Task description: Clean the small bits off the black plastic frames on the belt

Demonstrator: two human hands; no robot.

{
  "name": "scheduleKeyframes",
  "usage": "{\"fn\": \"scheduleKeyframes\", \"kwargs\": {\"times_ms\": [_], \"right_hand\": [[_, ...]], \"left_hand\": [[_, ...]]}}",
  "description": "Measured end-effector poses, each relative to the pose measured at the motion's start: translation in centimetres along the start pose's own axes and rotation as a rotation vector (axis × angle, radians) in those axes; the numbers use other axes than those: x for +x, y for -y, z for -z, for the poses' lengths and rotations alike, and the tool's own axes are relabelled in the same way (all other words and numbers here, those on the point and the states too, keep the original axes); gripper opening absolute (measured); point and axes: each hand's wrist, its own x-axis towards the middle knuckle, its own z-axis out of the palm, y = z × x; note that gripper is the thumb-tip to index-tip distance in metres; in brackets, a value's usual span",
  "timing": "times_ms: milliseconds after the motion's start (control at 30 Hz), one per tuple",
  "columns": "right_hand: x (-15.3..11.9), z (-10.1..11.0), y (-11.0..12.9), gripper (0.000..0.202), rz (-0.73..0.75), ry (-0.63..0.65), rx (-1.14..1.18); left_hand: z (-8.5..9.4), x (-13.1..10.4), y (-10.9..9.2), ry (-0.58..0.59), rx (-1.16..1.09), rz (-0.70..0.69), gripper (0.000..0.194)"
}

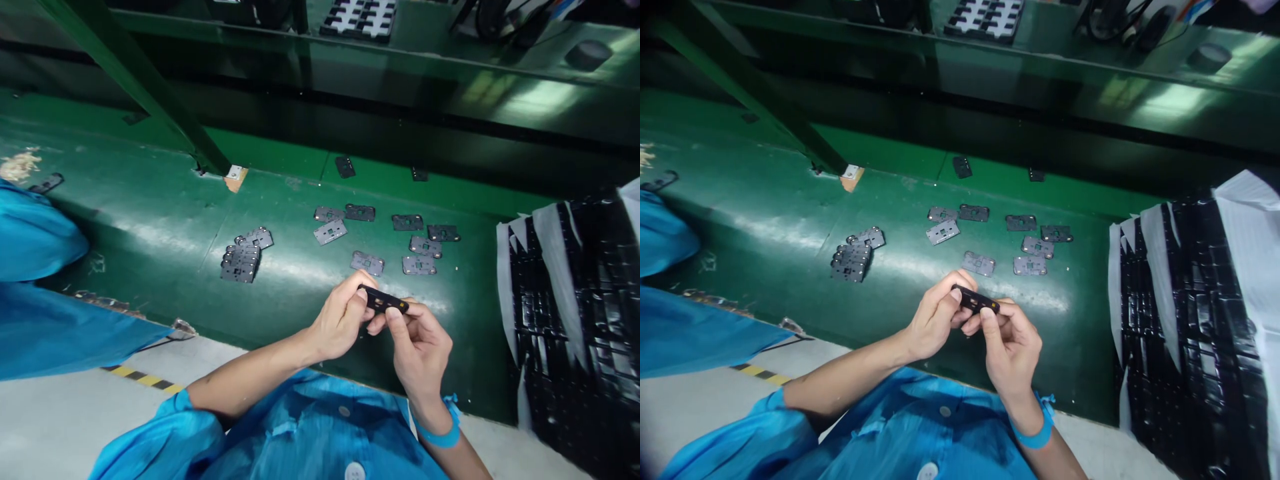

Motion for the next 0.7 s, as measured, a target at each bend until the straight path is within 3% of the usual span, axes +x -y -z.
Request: {"fn": "scheduleKeyframes", "kwargs": {"times_ms": [100, 233, 433, 533, 633, 700], "right_hand": [[0.1, 0.1, -0.1, 0.018, 0.002, -0.010, 0.014], [0.5, 0.9, -0.3, 0.019, -0.027, -0.062, 0.026], [1.2, 2.2, -0.2, 0.018, -0.071, -0.096, 0.059], [1.3, 2.2, 0.2, 0.017, -0.069, -0.066, 0.026], [1.5, 2.2, 0.6, 0.017, -0.027, -0.001, -0.069], [1.6, 2.3, 0.8, 0.016, 0.034, -0.025, -0.153]], "left_hand": [[0.0, 0.1, 0.2, 0.018, 0.008, 0.006, 0.030], [0.6, 0.3, 0.3, 0.132, 0.113, 0.051, 0.014], [2.5, 1.2, -0.7, 0.171, 0.652, -0.109, 0.015], [2.5, 1.6, -1.8, 0.147, 0.555, -0.087, 0.026], [1.7, 1.7, -2.4, 0.111, 0.356, -0.040, 0.022], [1.1, 1.7, -2.3, 0.111, 0.278, -0.020, 0.029]]}}
